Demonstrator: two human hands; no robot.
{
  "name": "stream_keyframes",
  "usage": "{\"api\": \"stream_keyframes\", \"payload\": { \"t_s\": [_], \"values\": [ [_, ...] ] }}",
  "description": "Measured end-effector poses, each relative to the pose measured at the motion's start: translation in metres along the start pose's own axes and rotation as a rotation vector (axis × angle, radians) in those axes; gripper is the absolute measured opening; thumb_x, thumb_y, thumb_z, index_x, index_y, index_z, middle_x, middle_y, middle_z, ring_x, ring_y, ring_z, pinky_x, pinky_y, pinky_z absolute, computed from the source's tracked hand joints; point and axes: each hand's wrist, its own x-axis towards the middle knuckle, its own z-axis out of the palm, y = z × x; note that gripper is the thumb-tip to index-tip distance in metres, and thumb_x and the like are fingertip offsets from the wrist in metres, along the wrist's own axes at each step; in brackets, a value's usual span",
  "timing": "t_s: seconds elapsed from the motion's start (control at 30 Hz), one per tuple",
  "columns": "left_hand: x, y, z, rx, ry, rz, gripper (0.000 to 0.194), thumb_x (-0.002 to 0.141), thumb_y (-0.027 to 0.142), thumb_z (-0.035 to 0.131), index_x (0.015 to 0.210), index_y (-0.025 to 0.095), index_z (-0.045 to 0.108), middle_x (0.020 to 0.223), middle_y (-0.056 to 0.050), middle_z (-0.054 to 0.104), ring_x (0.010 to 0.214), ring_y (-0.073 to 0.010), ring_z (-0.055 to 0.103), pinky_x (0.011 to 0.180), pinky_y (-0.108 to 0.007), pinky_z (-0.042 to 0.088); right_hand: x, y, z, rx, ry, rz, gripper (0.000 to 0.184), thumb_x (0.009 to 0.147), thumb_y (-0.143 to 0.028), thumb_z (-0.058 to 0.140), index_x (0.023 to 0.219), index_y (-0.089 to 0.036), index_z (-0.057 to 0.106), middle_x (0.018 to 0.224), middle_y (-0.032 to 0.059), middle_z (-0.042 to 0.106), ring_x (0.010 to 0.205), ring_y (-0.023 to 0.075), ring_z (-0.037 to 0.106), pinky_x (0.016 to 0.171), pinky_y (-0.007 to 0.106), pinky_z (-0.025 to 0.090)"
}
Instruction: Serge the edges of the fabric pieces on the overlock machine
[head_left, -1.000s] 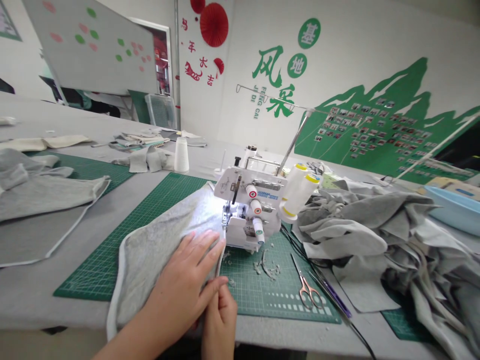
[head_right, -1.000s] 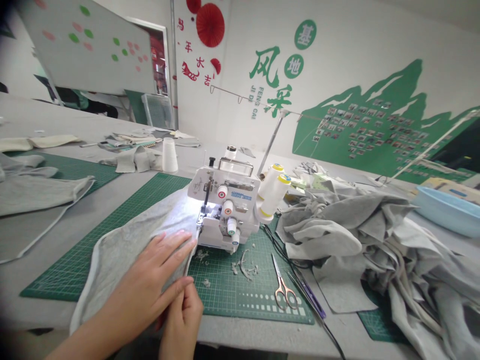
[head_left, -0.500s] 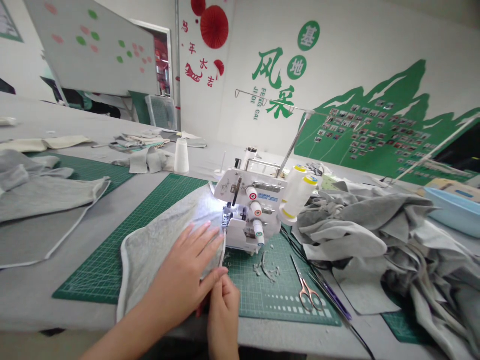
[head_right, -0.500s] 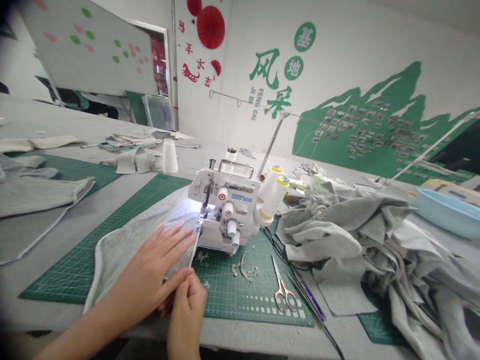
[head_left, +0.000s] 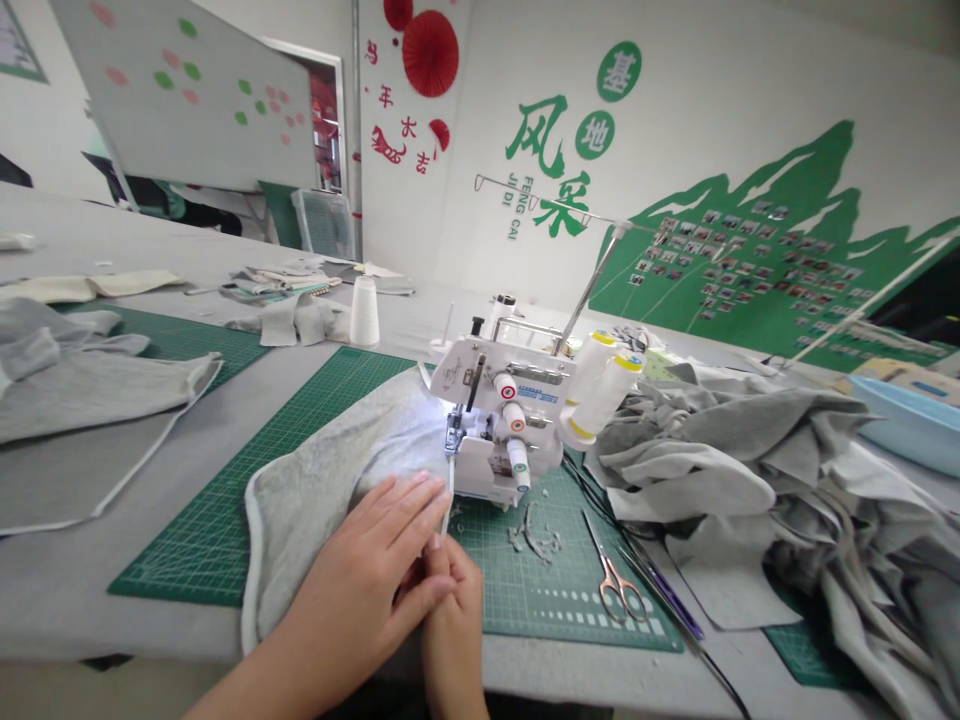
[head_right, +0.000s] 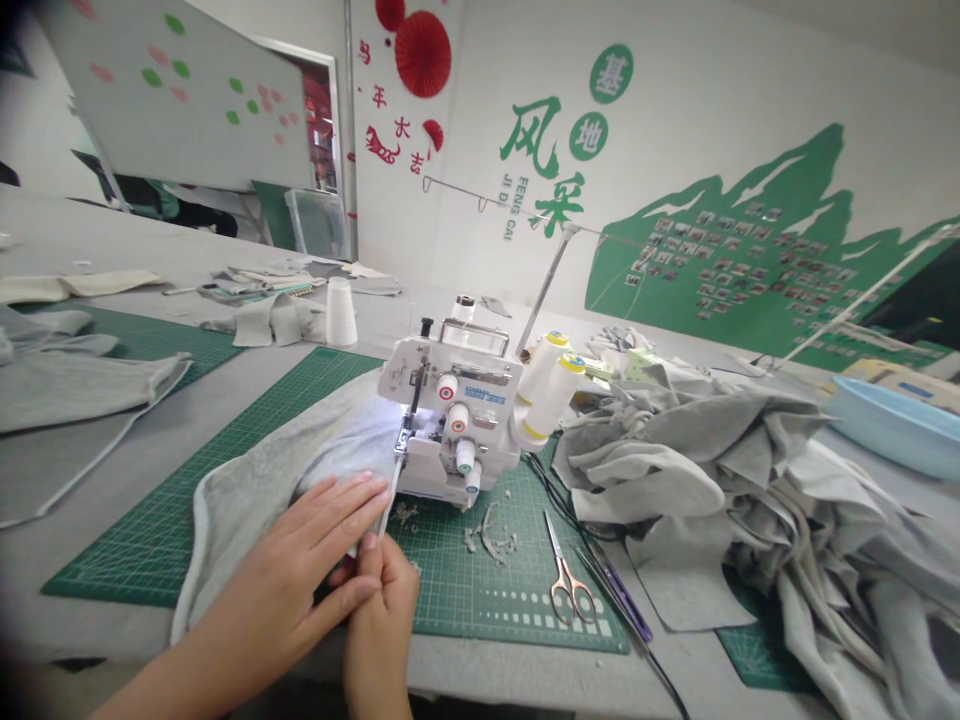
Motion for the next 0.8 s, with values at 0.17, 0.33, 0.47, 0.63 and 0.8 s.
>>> {"api": "stream_keyframes", "payload": {
  "t_s": [0.17, 0.33, 0.47, 0.63, 0.8],
  "values": [
    [0.001, -0.003, 0.002, -0.006, -0.003, -0.005, 0.061, 0.093, 0.033, 0.059, 0.149, 0.016, 0.043, 0.148, -0.01, 0.053, 0.136, -0.0289, 0.051, 0.114, -0.05, 0.042, 0.003, -0.003, 0.0, -0.028, -0.018, -0.019, 0.052, 0.089, -0.063, 0.058, 0.063, -0.018, 0.056, 0.059, -0.0021, 0.052, 0.056, 0.0129, 0.043, 0.053, 0.023, 0.036],
    [0.0, -0.005, 0.002, -0.015, -0.018, -0.006, 0.062, 0.092, 0.034, 0.06, 0.149, 0.017, 0.042, 0.148, -0.01, 0.054, 0.135, -0.0293, 0.051, 0.113, -0.051, 0.042, 0.005, -0.006, 0.001, -0.035, -0.024, -0.023, 0.05, 0.09, -0.062, 0.056, 0.064, -0.019, 0.055, 0.059, -0.0021, 0.051, 0.057, 0.0132, 0.043, 0.051, 0.023, 0.036],
    [0.003, -0.008, 0.003, -0.011, -0.014, -0.011, 0.058, 0.094, 0.035, 0.059, 0.147, 0.016, 0.045, 0.148, -0.01, 0.054, 0.135, -0.0286, 0.051, 0.115, -0.051, 0.04, 0.006, -0.008, 0.002, -0.034, -0.031, -0.03, 0.051, 0.09, -0.063, 0.057, 0.062, -0.02, 0.051, 0.057, -0.0031, 0.048, 0.055, 0.0125, 0.04, 0.049, 0.023, 0.034],
    [0.006, -0.017, 0.004, -0.033, -0.017, 0.019, 0.059, 0.094, 0.038, 0.059, 0.148, 0.018, 0.046, 0.148, -0.011, 0.054, 0.136, -0.0301, 0.05, 0.118, -0.054, 0.034, 0.01, -0.011, 0.003, -0.031, -0.053, -0.04, 0.051, 0.091, -0.062, 0.055, 0.062, -0.02, 0.05, 0.055, -0.0038, 0.047, 0.052, 0.0119, 0.039, 0.046, 0.022, 0.031],
    [0.001, -0.021, 0.001, -0.081, 0.049, 0.084, 0.048, 0.095, 0.032, 0.06, 0.141, 0.019, 0.055, 0.137, -0.009, 0.064, 0.131, -0.0272, 0.055, 0.118, -0.048, 0.038, 0.018, -0.018, 0.005, -0.045, -0.041, -0.048, 0.053, 0.088, -0.064, 0.057, 0.06, -0.02, 0.05, 0.055, -0.0038, 0.047, 0.052, 0.0118, 0.039, 0.048, 0.023, 0.034]
  ]
}}
